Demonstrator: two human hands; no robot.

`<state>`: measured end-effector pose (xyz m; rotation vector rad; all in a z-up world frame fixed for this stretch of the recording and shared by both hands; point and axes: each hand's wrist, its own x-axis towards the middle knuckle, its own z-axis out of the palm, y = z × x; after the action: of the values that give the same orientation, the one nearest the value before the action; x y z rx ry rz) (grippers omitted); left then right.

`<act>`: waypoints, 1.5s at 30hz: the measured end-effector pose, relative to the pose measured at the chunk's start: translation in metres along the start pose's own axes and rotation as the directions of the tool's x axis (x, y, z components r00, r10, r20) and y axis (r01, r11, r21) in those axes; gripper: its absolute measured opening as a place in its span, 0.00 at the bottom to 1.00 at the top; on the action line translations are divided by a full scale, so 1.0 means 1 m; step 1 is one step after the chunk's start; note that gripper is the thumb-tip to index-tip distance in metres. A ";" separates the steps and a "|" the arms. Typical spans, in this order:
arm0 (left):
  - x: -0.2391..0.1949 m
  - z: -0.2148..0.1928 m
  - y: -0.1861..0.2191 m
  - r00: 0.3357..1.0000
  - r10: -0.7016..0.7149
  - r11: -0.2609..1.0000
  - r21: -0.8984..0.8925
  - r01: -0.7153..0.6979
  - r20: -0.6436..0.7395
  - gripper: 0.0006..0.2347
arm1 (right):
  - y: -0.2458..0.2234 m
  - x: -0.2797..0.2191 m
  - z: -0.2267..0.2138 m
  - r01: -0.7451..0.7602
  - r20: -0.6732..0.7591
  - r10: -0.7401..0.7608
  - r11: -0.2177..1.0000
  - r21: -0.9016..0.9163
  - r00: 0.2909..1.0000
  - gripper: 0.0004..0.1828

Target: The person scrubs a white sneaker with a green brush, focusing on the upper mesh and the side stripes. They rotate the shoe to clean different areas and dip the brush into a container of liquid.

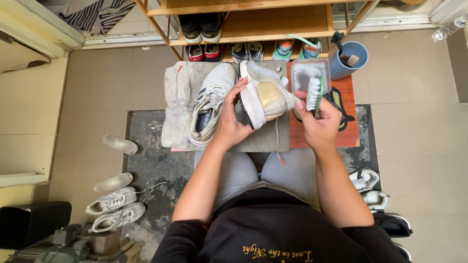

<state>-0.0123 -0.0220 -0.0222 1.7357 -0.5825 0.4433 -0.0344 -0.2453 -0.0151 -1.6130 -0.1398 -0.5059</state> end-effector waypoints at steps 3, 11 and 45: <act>-0.015 0.001 -0.013 1.000 -0.014 0.997 0.071 0.015 -0.018 0.38 | -0.008 -0.007 0.005 -0.021 0.013 0.022 0.999 -0.037 1.000 0.10; -0.049 -0.010 -0.039 0.999 -0.039 0.993 0.114 0.038 0.000 0.40 | 0.027 -0.054 0.015 -0.223 0.054 0.222 0.975 0.015 0.973 0.15; -0.010 -0.062 0.041 0.696 -0.713 0.623 -0.380 0.684 0.083 0.15 | 0.093 0.054 -0.054 -0.255 0.008 0.471 0.491 -0.833 0.882 0.27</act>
<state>-0.0442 0.0318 0.0183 1.4073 0.1071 -0.1691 0.0362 -0.3201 -0.0770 -2.5544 0.3291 0.0134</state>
